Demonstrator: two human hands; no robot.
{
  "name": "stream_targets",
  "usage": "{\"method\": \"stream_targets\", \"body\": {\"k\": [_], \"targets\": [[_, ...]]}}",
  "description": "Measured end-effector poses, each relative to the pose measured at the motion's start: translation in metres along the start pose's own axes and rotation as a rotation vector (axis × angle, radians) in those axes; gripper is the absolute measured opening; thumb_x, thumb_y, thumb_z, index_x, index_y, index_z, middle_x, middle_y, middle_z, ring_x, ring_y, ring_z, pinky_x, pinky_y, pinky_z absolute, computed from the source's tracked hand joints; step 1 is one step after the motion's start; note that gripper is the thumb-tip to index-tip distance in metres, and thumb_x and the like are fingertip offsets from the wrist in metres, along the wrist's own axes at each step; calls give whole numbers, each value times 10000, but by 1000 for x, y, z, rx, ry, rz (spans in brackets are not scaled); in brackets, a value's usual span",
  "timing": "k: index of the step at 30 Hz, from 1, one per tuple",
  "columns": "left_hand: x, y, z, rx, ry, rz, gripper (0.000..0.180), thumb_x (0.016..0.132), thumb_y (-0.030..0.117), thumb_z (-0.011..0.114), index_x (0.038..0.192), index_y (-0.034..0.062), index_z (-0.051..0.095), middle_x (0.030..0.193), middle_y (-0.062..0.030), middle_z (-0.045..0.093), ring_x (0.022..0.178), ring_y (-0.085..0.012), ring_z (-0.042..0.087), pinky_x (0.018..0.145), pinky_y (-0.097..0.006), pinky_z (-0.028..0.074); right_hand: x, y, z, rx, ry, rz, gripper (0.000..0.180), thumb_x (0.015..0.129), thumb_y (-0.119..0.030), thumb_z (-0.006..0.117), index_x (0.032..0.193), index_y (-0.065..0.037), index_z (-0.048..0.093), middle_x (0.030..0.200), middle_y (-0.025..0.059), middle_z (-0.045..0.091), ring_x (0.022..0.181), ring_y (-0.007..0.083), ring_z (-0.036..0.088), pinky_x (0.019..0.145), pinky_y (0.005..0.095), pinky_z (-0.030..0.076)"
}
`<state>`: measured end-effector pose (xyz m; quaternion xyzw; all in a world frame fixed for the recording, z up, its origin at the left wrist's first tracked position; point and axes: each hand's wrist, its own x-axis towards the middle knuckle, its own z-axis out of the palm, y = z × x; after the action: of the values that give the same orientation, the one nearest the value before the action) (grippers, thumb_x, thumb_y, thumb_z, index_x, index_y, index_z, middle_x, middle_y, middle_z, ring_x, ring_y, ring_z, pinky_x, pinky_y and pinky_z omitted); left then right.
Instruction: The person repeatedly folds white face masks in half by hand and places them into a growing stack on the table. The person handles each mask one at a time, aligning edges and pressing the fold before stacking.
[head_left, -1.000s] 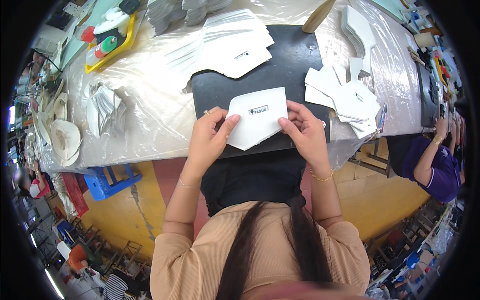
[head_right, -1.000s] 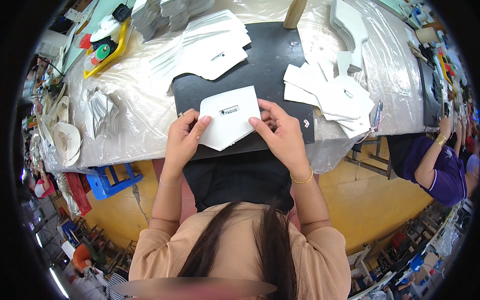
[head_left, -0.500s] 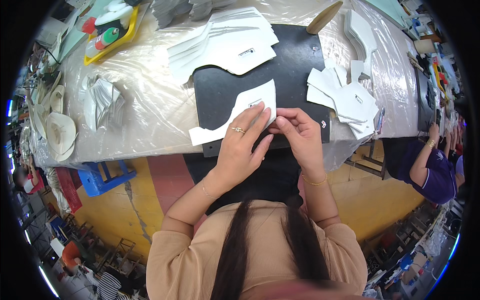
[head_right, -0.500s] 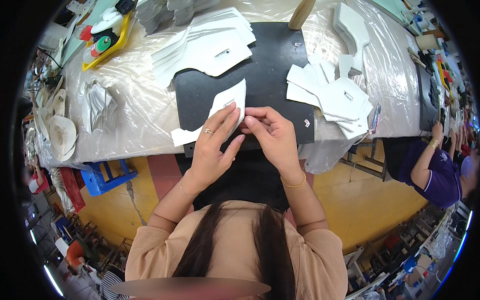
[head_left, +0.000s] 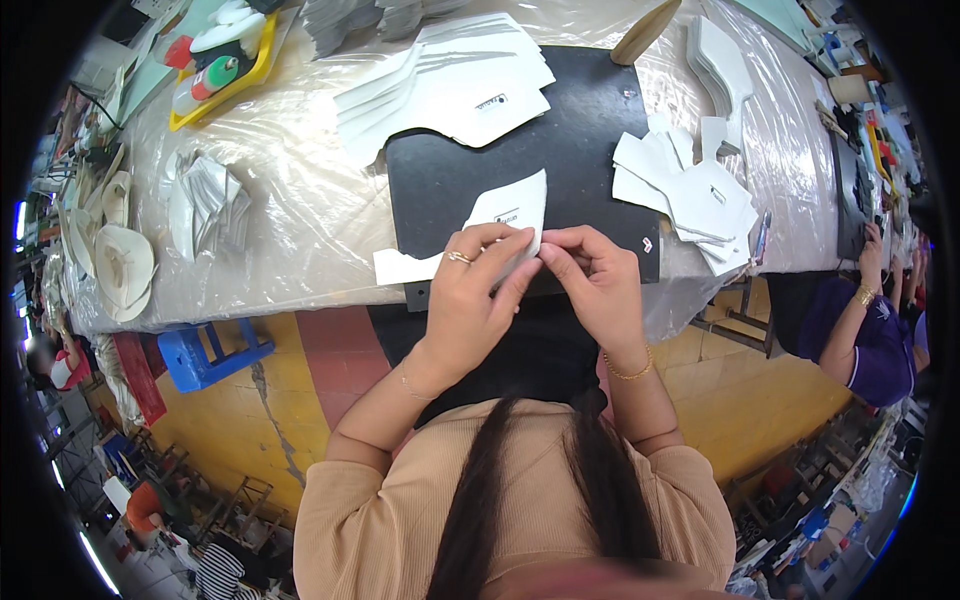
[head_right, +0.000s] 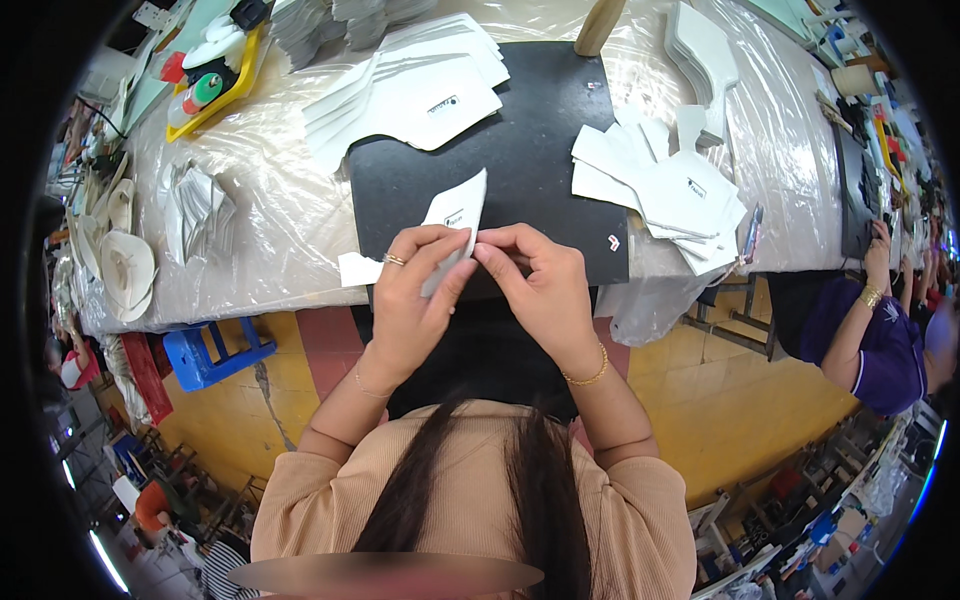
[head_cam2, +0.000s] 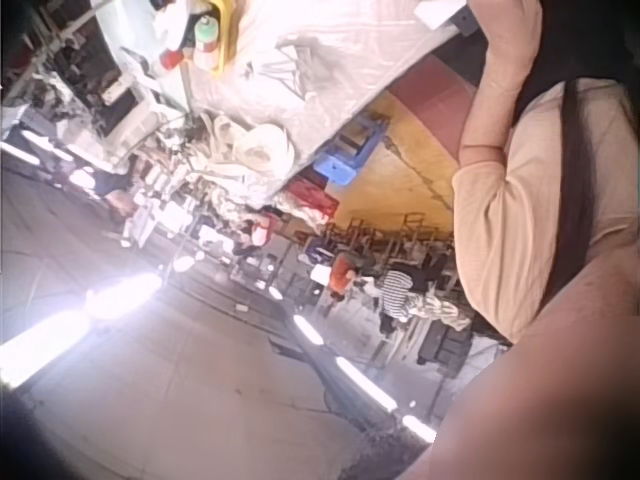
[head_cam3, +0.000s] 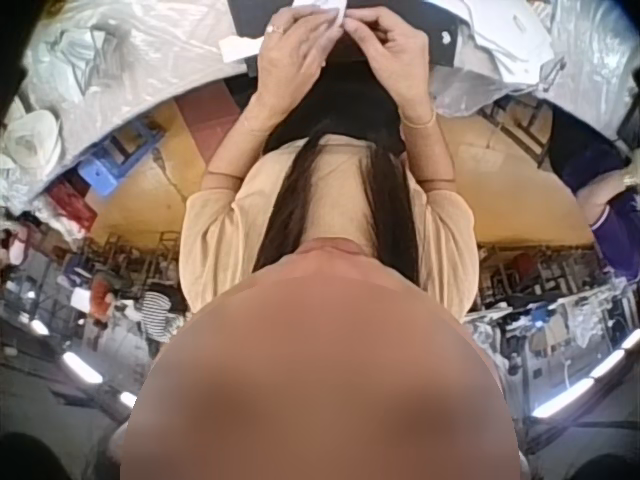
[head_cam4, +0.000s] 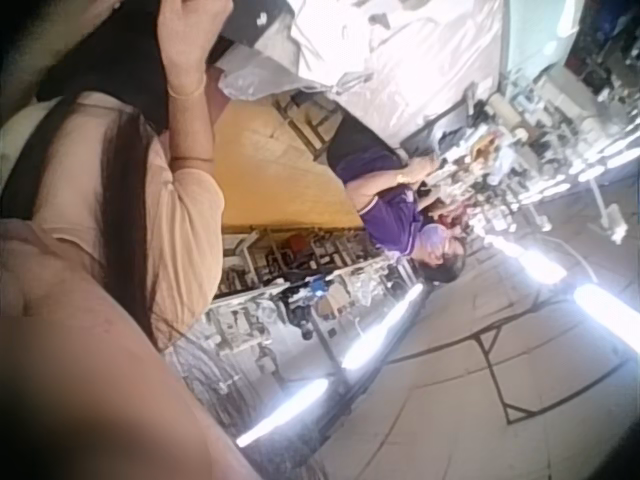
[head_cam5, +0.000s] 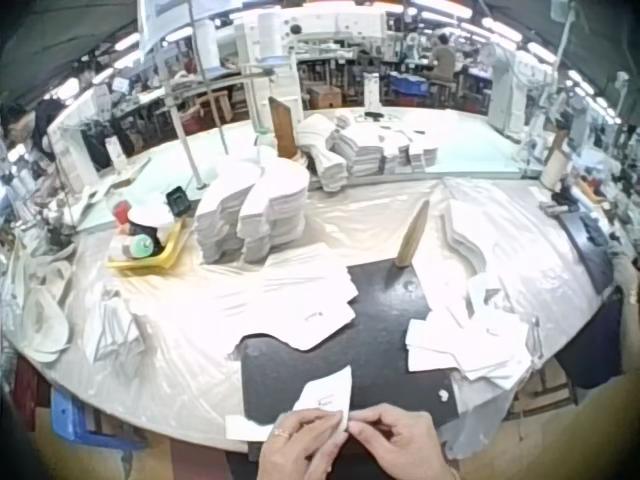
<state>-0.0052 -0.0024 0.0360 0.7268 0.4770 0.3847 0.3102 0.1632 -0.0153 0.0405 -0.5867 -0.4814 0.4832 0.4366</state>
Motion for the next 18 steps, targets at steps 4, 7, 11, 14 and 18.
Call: {"method": "stream_targets", "body": {"k": [4, 7, 11, 14, 18], "targets": [[4, 2, -11, -274, -29, -210, 144, 939, 33, 672, 1066, -16, 717, 1042, -104, 693, 877, -140, 648, 759, -258, 519, -1, -3, 5, -26, -32, -52, 156, 962, -64, 678, 1073, 44, 705, 962, 88, 759, 870, 100, 705, 783, 223, 542], [9, -4, -14, -370, 3, -234, 126, 926, 34, 680, 1034, -15, 723, 985, -100, 693, 699, -112, 628, 635, -255, 521, 1, -3, 11, -7, -3, -93, 149, 945, -81, 693, 1048, 25, 713, 917, 105, 759, 833, 130, 727, 743, 250, 550], [7, -6, -16, -608, -26, -429, 112, 929, 49, 682, 1019, -13, 705, 1056, -88, 679, 740, -97, 623, 689, -254, 542, 1, -7, 12, -87, 12, -157, 136, 937, -97, 698, 1016, 14, 710, 874, 122, 747, 761, 163, 731, 677, 271, 541], [7, -5, -13, -580, -30, -403, 96, 924, 52, 688, 992, -16, 687, 1063, -83, 664, 758, -105, 625, 691, -257, 554, 1, -10, 12, -152, 26, -217, 125, 938, -100, 693, 994, 10, 700, 852, 141, 729, 704, 208, 716, 633, 286, 527], [10, -3, -15, -553, -135, -419, 89, 933, 7, 674, 1010, -36, 666, 1044, -62, 629, 876, -108, 631, 796, -258, 541, -2, -14, 7, -281, 0, -160, 112, 941, -75, 689, 1001, 18, 705, 912, 118, 753, 804, 168, 727, 732, 272, 548]]}}
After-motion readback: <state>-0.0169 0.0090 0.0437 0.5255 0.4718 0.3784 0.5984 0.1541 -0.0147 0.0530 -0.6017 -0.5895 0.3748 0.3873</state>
